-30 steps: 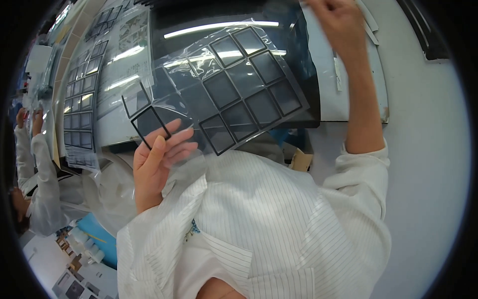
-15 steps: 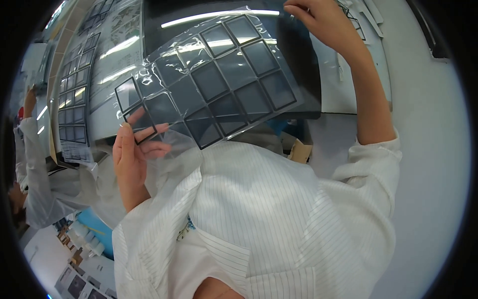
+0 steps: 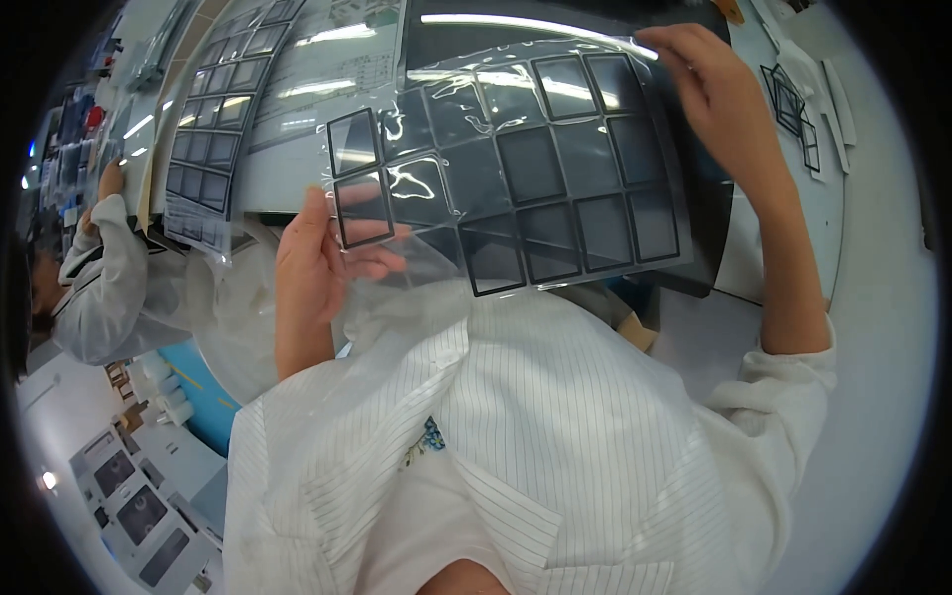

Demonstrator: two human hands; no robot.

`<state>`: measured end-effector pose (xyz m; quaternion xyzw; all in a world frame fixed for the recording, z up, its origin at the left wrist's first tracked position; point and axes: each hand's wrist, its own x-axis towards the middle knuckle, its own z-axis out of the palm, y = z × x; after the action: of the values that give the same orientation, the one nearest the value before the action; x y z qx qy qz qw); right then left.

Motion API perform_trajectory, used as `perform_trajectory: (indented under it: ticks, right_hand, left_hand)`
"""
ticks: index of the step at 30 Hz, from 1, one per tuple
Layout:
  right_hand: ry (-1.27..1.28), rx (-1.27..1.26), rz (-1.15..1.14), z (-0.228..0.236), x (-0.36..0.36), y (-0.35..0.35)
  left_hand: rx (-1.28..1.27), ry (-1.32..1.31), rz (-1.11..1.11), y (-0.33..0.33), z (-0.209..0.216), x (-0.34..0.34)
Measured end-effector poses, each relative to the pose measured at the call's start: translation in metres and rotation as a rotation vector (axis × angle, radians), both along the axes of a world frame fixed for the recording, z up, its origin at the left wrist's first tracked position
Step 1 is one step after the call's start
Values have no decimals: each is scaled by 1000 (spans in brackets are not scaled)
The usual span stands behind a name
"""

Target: Inspecting small electronic components in a grid tray and applying protective plastic film.

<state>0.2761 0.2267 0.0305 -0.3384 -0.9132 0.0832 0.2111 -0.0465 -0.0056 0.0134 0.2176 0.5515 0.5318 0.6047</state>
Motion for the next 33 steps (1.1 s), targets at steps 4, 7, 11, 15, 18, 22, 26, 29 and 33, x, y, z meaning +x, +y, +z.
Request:
perform_trajectory:
  ticks: [4,7,11,15,18,22,26,29,33]
  right_hand:
    - [-49,89,201,5,-22,-33]
    - [-69,24,278,-1,-34,-57]
    - [-86,78,326,-5,-45,-72]
    - [-116,173,357,-10,-45,-69]
    - [-86,-13,376,0,-40,-69]
    - [-4,123,149,8,-29,-43]
    - [39,14,-97,14,-24,-11]
    - [122,-307,-54,-2,-13,9]
    - [119,-230,-22,-24,-10,18]
  left_hand:
    - [-82,213,37,2,-2,3]
    - [-85,203,47,4,-2,1]
    - [-72,213,41,5,-2,0]
    - [-69,177,52,5,-3,0]
    - [-80,199,40,5,-4,-1]
    - [-66,222,20,2,1,2]
    - [27,359,-4,-4,0,8]
    - [78,435,-38,-5,1,7]
    - [60,436,-44,-3,2,6]
